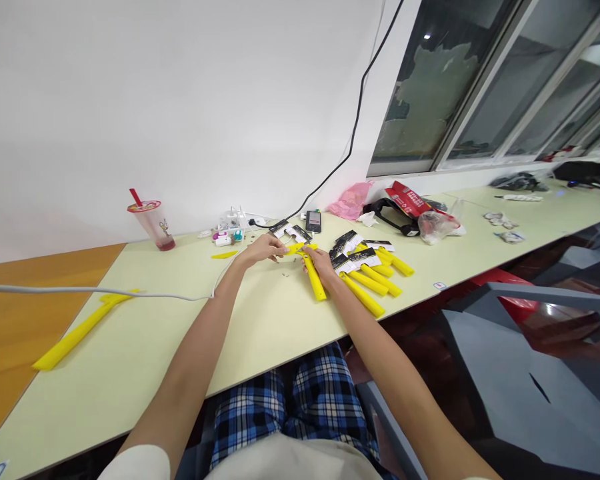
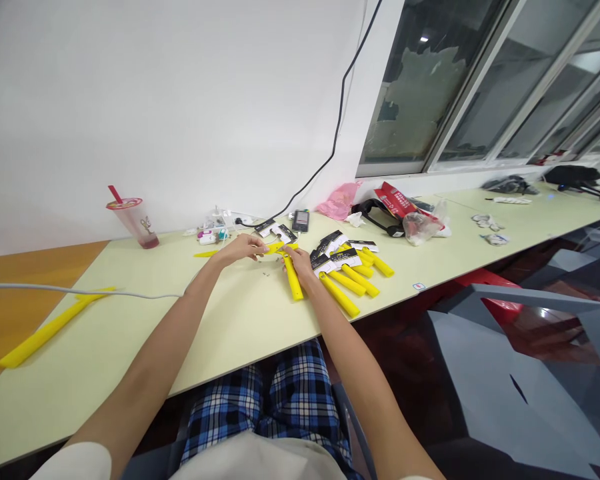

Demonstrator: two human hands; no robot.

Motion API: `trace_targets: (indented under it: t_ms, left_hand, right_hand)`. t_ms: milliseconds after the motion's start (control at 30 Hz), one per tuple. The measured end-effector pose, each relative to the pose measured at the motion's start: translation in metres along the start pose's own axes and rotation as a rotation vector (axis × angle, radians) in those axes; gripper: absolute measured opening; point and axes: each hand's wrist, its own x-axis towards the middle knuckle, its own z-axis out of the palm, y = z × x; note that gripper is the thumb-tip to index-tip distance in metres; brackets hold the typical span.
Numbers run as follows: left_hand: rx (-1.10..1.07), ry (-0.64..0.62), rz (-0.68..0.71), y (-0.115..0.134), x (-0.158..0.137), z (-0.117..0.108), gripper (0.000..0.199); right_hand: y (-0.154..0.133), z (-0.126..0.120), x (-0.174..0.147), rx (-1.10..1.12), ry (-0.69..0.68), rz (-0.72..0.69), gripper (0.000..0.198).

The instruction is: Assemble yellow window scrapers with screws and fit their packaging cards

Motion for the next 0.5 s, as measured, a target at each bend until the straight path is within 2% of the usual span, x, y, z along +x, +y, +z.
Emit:
trace_targets:
  t_ms: [367,500]
  left_hand:
    - [-0.153,0.060,0.019,0.0037,0.0000,0.0074,0.062]
    - [-0.203,0.165,0.002,0.0063,0.0043,0.0090,0.059]
  right_hand:
    - [-0.0031,0.0017,-0.0038,0.069,-0.067,-0.012,0.044]
    - [-0.0016,0.0014,-0.0044,0.060,-0.131,-0.011,0.047]
